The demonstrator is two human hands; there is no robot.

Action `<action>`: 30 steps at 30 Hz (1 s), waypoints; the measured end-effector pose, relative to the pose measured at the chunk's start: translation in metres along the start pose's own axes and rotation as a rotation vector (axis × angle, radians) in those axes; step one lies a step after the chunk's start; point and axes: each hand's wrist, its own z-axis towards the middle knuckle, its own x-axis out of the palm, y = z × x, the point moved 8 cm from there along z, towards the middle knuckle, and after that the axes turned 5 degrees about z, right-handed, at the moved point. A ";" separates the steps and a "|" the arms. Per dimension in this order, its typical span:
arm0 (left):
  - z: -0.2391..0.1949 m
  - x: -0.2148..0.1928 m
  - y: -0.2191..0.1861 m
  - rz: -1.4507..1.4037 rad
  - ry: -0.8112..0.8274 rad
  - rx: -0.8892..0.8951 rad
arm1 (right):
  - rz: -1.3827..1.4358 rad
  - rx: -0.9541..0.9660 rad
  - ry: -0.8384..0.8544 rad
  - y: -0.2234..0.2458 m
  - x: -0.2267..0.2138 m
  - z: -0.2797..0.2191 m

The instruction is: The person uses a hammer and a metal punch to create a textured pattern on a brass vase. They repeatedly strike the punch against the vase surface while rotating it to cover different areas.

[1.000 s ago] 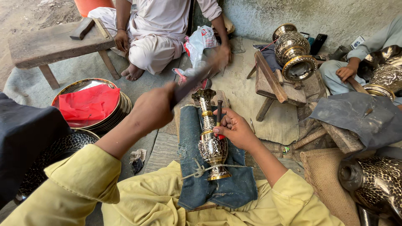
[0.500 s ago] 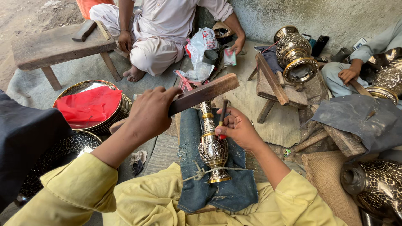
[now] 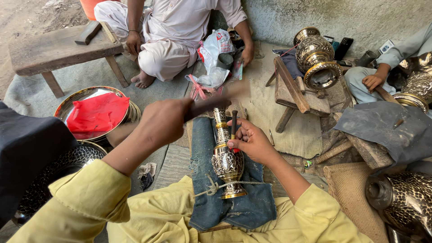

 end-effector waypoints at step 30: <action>-0.018 -0.002 0.035 -0.242 -0.093 -0.194 | 0.111 0.023 0.083 -0.009 -0.008 0.011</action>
